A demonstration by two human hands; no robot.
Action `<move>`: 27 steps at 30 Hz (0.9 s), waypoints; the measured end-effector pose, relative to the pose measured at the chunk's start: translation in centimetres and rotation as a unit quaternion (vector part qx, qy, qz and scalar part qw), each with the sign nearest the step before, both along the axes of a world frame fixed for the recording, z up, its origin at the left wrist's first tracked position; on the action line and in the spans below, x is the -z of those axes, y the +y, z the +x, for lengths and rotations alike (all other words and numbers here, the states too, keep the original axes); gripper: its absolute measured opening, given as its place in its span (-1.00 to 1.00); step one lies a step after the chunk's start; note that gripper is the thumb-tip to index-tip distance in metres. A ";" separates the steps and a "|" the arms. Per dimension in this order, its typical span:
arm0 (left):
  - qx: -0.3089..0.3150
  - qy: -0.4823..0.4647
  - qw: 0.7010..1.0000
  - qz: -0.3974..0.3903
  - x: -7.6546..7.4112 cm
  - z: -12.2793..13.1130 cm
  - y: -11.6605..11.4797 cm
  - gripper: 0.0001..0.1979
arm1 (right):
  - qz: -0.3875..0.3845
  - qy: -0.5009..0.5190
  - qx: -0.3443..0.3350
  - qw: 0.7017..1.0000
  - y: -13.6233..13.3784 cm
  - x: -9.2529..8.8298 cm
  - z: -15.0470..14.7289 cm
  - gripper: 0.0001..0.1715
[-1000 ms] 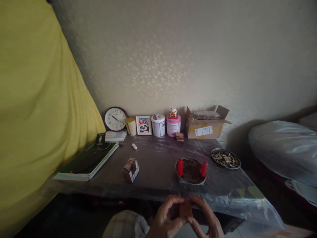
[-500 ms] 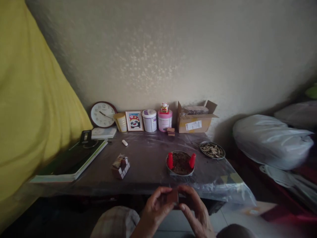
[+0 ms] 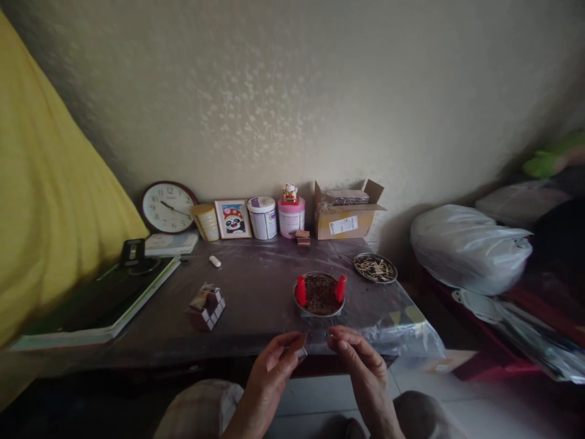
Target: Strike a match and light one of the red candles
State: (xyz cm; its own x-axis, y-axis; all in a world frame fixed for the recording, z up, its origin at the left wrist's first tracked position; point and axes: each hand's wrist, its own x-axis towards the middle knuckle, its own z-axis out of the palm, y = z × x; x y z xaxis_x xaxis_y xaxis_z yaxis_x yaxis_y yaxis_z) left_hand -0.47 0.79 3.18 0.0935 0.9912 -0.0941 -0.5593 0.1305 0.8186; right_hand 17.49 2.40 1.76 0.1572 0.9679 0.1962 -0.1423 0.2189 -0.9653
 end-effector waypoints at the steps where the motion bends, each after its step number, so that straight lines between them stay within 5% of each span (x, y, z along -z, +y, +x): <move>1: 0.003 -0.003 1.000 0.001 -0.1 0.0 0.0 -0.72 | 0.004 -0.008 0.004 1.000 0.0 -0.3 -0.1 -0.82; 10: 0.012 0.010 1.000 0.010 0.4 0.1 0.0 -0.71 | 0.099 -0.085 -0.004 0.991 -0.4 -0.2 -1.5 -0.85; 27: 0.014 0.062 0.997 0.040 1.4 0.1 0.2 -0.71 | 0.267 -0.261 0.027 0.927 -0.8 -0.4 -1.6 -0.81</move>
